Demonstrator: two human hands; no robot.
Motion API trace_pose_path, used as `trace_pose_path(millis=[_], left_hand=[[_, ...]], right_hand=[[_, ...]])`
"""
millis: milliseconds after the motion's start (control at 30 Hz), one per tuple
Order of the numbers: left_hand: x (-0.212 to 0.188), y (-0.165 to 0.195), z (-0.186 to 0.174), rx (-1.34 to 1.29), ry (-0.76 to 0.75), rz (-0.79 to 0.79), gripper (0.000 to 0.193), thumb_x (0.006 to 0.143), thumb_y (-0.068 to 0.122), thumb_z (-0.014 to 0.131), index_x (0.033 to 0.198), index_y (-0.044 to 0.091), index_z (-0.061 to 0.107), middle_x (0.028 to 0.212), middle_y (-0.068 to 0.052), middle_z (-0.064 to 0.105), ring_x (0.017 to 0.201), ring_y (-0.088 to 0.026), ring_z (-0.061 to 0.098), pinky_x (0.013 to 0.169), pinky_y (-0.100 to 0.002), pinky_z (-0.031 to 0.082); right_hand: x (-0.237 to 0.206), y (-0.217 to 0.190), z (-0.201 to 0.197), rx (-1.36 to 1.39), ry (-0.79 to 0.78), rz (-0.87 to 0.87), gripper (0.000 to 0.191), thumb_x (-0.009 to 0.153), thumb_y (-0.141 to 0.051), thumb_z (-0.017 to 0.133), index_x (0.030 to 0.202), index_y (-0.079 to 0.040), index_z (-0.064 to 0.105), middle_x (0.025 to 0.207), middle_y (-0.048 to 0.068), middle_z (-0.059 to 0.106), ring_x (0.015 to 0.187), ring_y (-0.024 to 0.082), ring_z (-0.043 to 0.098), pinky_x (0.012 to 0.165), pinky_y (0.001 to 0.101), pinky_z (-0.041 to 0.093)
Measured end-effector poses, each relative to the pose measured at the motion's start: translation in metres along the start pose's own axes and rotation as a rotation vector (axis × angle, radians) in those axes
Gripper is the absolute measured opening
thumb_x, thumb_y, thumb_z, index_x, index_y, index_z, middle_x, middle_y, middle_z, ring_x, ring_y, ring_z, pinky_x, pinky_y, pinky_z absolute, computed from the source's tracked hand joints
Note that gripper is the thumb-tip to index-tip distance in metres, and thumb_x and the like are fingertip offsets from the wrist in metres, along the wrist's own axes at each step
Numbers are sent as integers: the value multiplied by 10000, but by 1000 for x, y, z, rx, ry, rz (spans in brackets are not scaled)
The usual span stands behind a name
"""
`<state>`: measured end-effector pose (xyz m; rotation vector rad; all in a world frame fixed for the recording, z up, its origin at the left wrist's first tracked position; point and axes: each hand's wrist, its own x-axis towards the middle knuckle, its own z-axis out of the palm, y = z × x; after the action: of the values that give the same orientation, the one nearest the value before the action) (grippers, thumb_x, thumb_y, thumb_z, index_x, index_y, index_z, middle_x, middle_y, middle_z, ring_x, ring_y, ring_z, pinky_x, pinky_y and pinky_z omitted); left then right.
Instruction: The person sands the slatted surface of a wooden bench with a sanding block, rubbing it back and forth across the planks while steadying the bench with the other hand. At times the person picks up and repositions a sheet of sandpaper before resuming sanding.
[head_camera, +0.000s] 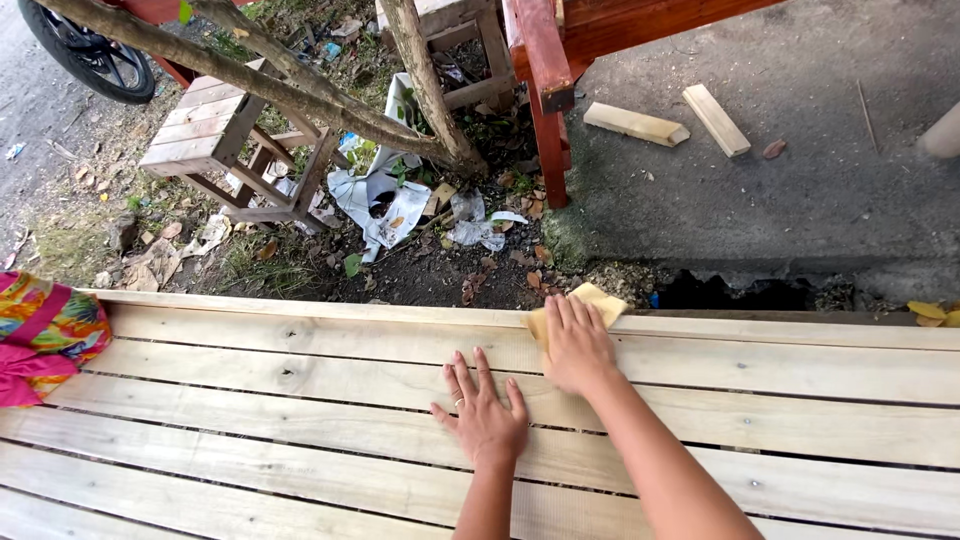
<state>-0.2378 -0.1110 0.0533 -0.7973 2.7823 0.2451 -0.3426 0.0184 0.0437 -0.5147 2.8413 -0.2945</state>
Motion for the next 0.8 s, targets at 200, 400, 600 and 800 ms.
trace_pose_path(millis=[200,400,600,800], left_hand=[[0,-1,-8,-19,-37,-8,830,944,539,394,1637,242,47,1721,-34,-53,1569,-172,-42,1208,-628,4],[3,-1,-8,-61,-5,-8,867,943,520,403,1635,132,53,1721,-54,-46,1578,-178,-47,1210,-626,-3],[4,-4,-1,-77,14,-8,830,957,521,376,1627,139,71,1722,-54,-33,1575,-186,-32,1209,-627,-3],[7,-5,4,-63,33,-4,848,947,534,388,1627,138,73,1717,-62,-37,1574,-192,-32,1206,-625,-3]], right_hand=[[32,-69,6,-25,166,-151,750,983,-406,428,1569,-2,193,1663,192,136,1530,347,128,1239,524,121],[42,-72,-7,93,1,-337,601,1065,-397,264,1610,-145,275,1699,79,231,1578,252,220,1288,490,183],[67,20,-47,-81,180,159,628,1011,-412,330,1527,-55,303,1607,161,302,1481,374,249,1163,634,177],[41,-50,12,105,375,-312,642,968,-404,465,1445,27,459,1337,205,609,1288,353,543,1115,525,386]])
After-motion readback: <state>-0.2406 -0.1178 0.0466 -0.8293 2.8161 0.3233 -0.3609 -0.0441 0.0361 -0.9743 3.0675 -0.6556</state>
